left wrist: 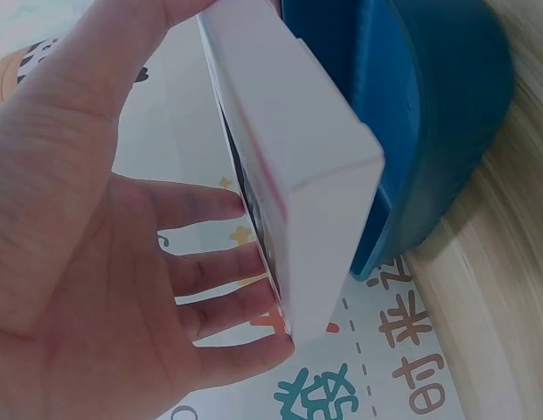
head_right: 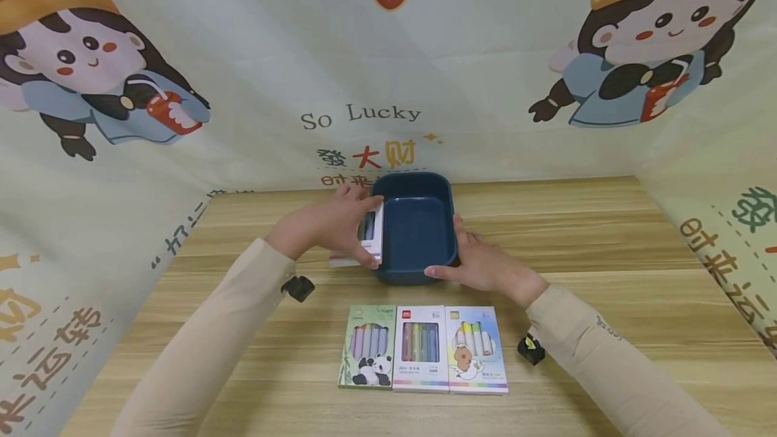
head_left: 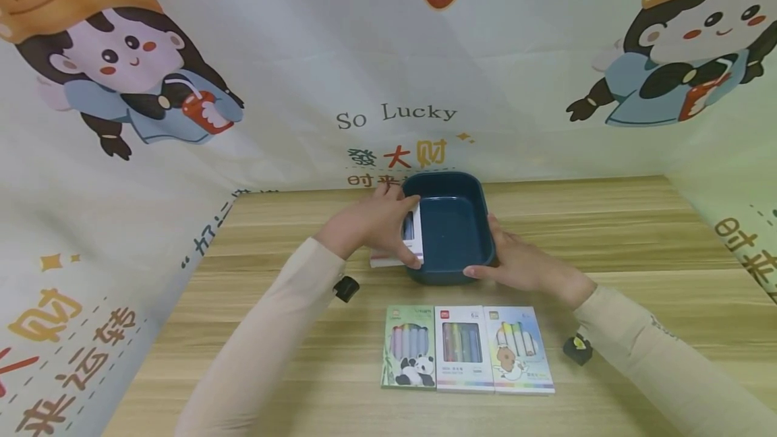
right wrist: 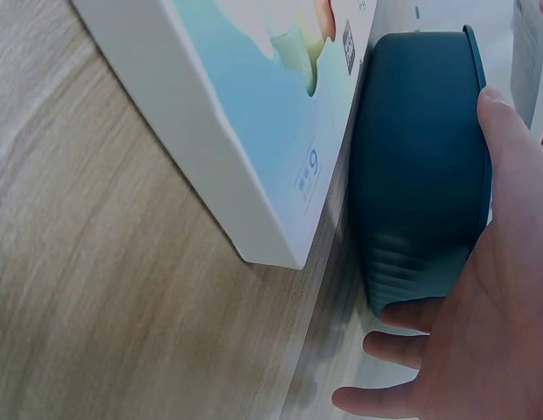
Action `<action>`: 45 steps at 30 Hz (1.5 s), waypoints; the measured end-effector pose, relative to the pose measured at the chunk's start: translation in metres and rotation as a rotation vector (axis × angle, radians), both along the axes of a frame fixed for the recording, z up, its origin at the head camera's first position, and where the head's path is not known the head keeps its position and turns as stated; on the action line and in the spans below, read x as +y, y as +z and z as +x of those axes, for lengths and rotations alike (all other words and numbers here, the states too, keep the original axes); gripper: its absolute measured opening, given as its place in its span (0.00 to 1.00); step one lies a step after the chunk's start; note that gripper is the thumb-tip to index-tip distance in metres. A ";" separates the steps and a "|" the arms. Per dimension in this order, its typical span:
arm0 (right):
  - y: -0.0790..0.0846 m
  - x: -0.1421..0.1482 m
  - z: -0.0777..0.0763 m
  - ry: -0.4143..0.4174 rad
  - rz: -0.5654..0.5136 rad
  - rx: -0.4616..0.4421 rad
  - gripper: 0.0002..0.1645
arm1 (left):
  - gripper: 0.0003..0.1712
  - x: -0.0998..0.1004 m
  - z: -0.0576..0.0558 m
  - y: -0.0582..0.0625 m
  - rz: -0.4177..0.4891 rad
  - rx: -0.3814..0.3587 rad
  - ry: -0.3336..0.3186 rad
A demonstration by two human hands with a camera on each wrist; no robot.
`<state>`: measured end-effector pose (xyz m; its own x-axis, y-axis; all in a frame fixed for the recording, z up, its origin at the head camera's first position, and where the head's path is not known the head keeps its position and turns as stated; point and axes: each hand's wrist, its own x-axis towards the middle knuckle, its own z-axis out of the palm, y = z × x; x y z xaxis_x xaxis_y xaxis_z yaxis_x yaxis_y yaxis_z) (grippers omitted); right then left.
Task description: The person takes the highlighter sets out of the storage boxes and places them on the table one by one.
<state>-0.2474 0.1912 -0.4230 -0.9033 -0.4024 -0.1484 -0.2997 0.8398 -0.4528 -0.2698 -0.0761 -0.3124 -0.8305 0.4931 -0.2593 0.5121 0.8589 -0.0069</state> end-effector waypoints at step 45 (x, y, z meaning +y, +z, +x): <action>0.001 0.000 0.000 -0.004 0.012 -0.009 0.75 | 0.71 -0.032 0.025 -0.008 0.072 0.020 -0.006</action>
